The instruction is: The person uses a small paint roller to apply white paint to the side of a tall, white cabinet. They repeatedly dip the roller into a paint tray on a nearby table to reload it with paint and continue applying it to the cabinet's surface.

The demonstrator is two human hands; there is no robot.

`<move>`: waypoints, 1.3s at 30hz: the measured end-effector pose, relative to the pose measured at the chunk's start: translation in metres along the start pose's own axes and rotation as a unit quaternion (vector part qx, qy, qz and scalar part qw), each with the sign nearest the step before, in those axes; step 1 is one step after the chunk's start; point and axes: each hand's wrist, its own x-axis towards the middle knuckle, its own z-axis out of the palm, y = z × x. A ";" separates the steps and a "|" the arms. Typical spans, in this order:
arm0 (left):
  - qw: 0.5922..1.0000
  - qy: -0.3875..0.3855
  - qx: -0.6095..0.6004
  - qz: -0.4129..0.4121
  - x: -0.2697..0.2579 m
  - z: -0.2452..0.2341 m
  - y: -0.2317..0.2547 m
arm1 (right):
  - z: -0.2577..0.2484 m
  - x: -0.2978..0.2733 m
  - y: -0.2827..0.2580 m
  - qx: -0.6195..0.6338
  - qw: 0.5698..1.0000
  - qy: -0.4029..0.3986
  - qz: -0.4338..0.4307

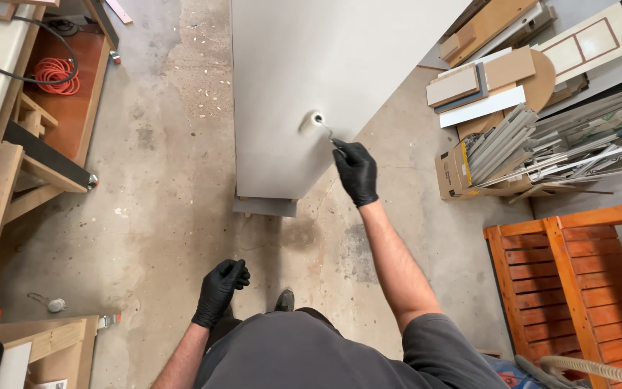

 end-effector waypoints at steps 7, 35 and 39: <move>1.000 -0.005 0.023 -0.006 -0.006 0.001 0.015 | 0.028 -0.041 -0.018 0.002 1.000 -0.024 0.002; 0.983 -0.050 0.178 0.010 0.003 -0.175 0.077 | 0.212 -0.042 -0.127 0.332 0.896 0.145 0.257; 0.982 -0.047 0.185 -0.004 0.012 -0.199 0.065 | 0.264 -0.097 -0.065 0.318 0.890 0.163 0.282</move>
